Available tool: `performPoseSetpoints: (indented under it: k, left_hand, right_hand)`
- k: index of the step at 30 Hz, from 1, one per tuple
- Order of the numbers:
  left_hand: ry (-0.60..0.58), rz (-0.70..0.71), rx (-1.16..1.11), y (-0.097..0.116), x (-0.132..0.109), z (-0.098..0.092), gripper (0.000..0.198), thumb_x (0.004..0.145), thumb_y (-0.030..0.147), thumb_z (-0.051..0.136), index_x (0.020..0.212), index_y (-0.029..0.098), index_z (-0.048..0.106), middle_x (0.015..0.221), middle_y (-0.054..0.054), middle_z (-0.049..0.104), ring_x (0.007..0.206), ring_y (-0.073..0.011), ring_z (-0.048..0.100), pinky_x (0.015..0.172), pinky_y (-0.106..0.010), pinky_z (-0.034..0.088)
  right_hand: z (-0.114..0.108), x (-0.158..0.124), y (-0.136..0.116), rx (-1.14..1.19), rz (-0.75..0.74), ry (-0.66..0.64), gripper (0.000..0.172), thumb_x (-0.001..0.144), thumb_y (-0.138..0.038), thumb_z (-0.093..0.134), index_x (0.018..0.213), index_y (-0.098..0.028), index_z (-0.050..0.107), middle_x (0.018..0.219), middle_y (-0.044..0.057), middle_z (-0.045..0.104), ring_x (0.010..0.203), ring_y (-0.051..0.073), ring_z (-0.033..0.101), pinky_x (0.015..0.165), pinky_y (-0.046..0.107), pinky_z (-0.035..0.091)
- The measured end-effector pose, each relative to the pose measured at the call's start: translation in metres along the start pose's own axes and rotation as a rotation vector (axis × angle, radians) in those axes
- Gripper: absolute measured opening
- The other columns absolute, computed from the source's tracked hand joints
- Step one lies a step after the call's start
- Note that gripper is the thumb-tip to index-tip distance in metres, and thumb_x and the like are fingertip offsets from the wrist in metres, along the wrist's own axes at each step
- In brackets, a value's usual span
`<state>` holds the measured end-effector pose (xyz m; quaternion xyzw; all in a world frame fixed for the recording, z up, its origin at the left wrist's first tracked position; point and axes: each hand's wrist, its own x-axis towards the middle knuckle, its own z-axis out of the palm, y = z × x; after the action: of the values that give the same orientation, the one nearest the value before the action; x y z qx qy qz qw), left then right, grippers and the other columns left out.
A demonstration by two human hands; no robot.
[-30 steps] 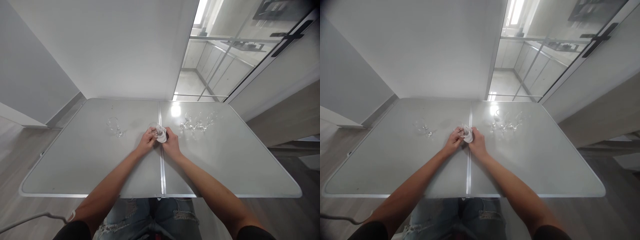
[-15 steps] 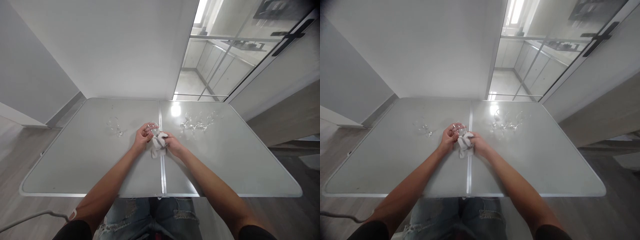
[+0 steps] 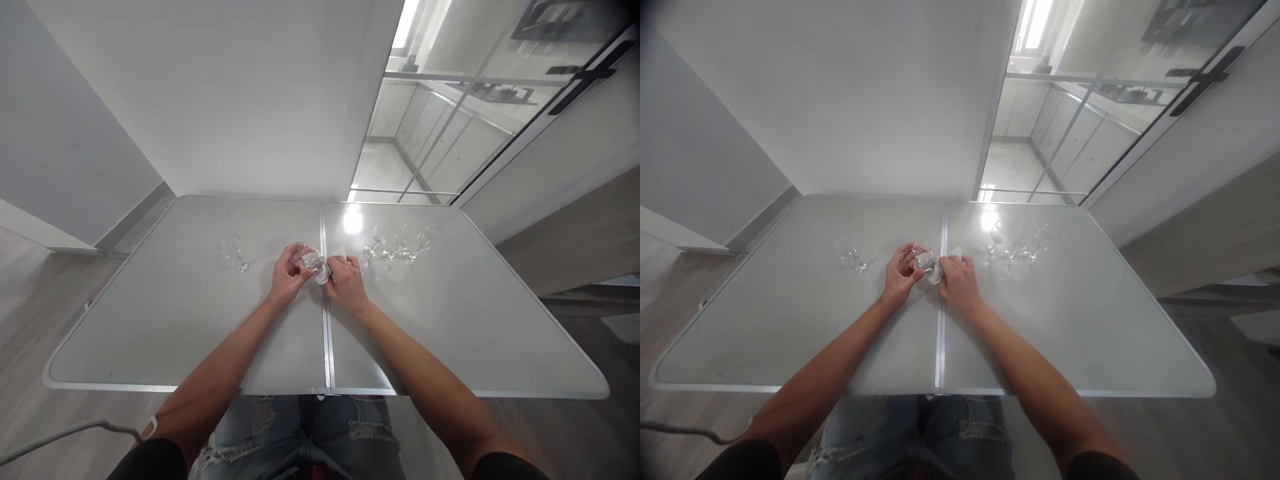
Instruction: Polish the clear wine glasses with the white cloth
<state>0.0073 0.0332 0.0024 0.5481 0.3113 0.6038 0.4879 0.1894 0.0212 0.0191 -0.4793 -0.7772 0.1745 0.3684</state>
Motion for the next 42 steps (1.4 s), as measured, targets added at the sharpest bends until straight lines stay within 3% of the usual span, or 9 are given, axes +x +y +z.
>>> performPoseSetpoints:
  k: [7,10,13,17,20,28,36,38,42]
  left_hand:
    - [-0.092,-0.009,-0.141,0.001,0.004,-0.004,0.074,0.070,0.050,0.086,0.131,0.019,0.058,0.120,-0.017,0.068,0.100,-0.0251,0.068,0.074,-0.030,0.051]
    - [-0.105,-0.021,-0.166,-0.001,0.004,-0.006,0.078,0.067,0.051,0.087,0.131,0.018,0.057,0.124,-0.020,0.067,0.107,-0.0273,0.066,0.079,-0.032,0.051]
    - [-0.077,-0.032,-0.139,-0.002,0.006,-0.007,0.079,0.067,0.051,0.087,0.131,0.017,0.057,0.124,-0.020,0.067,0.106,-0.0269,0.066,0.077,-0.031,0.051]
    - [-0.043,-0.012,-0.072,0.001,0.007,-0.007,0.075,0.069,0.049,0.087,0.131,0.020,0.057,0.123,-0.018,0.067,0.095,-0.0227,0.066,0.069,-0.029,0.049]
    - [-0.074,-0.023,-0.063,0.007,0.007,-0.005,0.071,0.069,0.049,0.086,0.128,0.021,0.060,0.129,-0.018,0.063,0.082,-0.0170,0.064,0.064,-0.027,0.048]
    - [-0.143,-0.141,-0.207,0.006,0.006,-0.010,0.084,0.061,0.055,0.089,0.129,0.016,0.060,0.123,-0.020,0.066,0.100,-0.0260,0.067,0.072,-0.031,0.051]
    - [-0.066,-0.076,-0.121,-0.001,0.010,-0.011,0.075,0.065,0.046,0.090,0.128,0.021,0.059,0.131,-0.019,0.064,0.093,-0.0197,0.067,0.070,-0.027,0.050]
    - [-0.100,-0.105,-0.155,0.003,0.009,-0.012,0.079,0.063,0.051,0.090,0.128,0.020,0.060,0.131,-0.019,0.064,0.094,-0.0207,0.067,0.072,-0.028,0.051]
    - [-0.178,-0.186,-0.246,0.006,0.005,-0.015,0.085,0.059,0.056,0.090,0.129,0.018,0.060,0.124,-0.019,0.066,0.088,-0.0201,0.067,0.065,-0.026,0.049]
  right_hand:
    - [0.000,0.003,0.005,0.836,0.306,-0.255,0.008,0.077,-0.026,0.059,0.080,-0.019,0.060,0.074,-0.001,0.054,0.068,0.015,0.046,0.066,0.027,0.034]
    - [-0.003,0.004,0.010,0.979,0.447,-0.308,0.016,0.080,-0.034,0.060,0.082,-0.018,0.061,0.070,-0.001,0.055,0.063,0.014,0.045,0.063,0.027,0.034]
    - [-0.006,0.005,0.010,0.740,0.289,-0.270,0.014,0.085,-0.032,0.055,0.086,-0.019,0.061,0.076,0.001,0.059,0.070,0.017,0.050,0.068,0.029,0.037]
    - [-0.003,0.003,-0.001,0.093,0.004,-0.096,0.009,0.082,-0.015,0.050,0.086,-0.019,0.058,0.086,0.007,0.064,0.089,0.023,0.054,0.088,0.037,0.036]
    - [0.003,0.001,-0.006,-0.054,0.002,-0.013,0.014,0.081,-0.011,0.048,0.088,-0.019,0.057,0.089,0.009,0.064,0.096,0.025,0.054,0.094,0.040,0.033]
    - [-0.005,0.004,0.008,0.962,0.349,-0.489,0.012,0.075,-0.030,0.061,0.080,-0.019,0.060,0.073,0.002,0.060,0.065,0.017,0.050,0.064,0.029,0.037]
    - [-0.002,0.000,-0.011,-0.046,0.061,0.015,0.017,0.078,-0.011,0.049,0.089,-0.019,0.060,0.091,0.010,0.065,0.099,0.026,0.054,0.094,0.040,0.035]
    - [0.000,0.000,-0.011,0.112,0.097,-0.060,0.014,0.077,-0.014,0.051,0.085,-0.019,0.061,0.085,0.007,0.063,0.091,0.025,0.055,0.087,0.037,0.038]
    - [-0.003,0.000,-0.001,0.879,0.333,-0.431,0.012,0.072,-0.025,0.058,0.080,-0.018,0.063,0.072,0.002,0.058,0.066,0.017,0.050,0.066,0.030,0.040]
